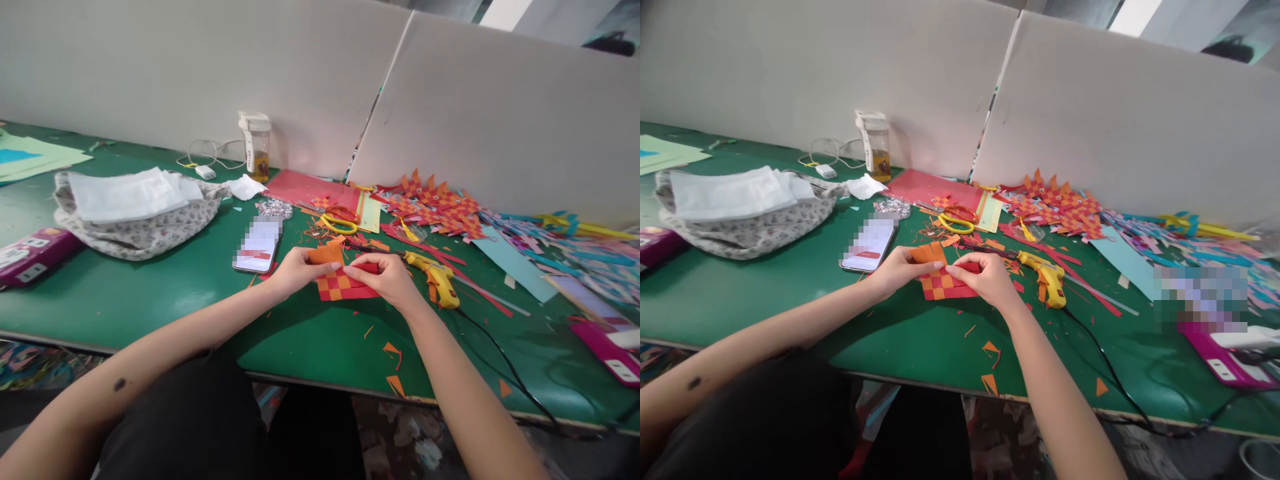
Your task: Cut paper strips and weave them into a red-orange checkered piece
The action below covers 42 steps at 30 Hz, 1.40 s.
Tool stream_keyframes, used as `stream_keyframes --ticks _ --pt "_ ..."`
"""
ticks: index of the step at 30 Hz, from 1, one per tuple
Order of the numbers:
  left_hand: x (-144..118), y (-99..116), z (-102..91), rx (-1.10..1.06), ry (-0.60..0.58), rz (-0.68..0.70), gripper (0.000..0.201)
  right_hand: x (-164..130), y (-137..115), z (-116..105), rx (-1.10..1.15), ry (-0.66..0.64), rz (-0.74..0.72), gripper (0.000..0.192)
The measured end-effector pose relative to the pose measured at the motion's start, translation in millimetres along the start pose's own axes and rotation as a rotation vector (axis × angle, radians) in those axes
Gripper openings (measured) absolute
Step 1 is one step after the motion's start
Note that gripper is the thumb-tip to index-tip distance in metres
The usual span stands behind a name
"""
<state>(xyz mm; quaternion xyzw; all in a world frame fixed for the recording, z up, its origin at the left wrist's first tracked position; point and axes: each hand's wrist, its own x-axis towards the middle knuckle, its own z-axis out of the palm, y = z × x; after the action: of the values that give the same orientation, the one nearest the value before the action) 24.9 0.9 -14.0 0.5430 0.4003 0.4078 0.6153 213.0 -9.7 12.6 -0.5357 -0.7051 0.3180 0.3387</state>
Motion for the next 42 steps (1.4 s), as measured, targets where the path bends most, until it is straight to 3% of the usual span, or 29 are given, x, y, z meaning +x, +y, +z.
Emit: stream_keyframes --ticks 6,10,14,21,26,37,42 --pt "-1 2 1.0 -0.068 -0.059 0.032 0.034 1 1 1 0.021 -0.033 0.039 0.028" --pt "1 2 0.7 -0.089 -0.043 0.075 0.045 3 3 3 0.085 0.12 0.073 0.03" --pt "4 -3 -1.7 -0.031 -0.017 -0.003 0.048 5 5 3 0.191 0.217 0.151 0.033" --pt "6 -7 -5.3 0.074 -0.04 0.106 0.029 5 5 2 0.225 0.135 0.119 0.027" --pt "4 -2 -4.0 0.006 -0.03 0.048 0.032 6 6 1 0.21 0.134 0.105 0.027" --pt "3 0 -4.8 -0.013 0.004 0.016 0.03 3 8 1 0.313 -0.096 0.173 0.027" --pt "3 -1 -4.0 -0.048 -0.059 0.0 0.032 3 8 4 0.24 -0.14 0.167 0.027"
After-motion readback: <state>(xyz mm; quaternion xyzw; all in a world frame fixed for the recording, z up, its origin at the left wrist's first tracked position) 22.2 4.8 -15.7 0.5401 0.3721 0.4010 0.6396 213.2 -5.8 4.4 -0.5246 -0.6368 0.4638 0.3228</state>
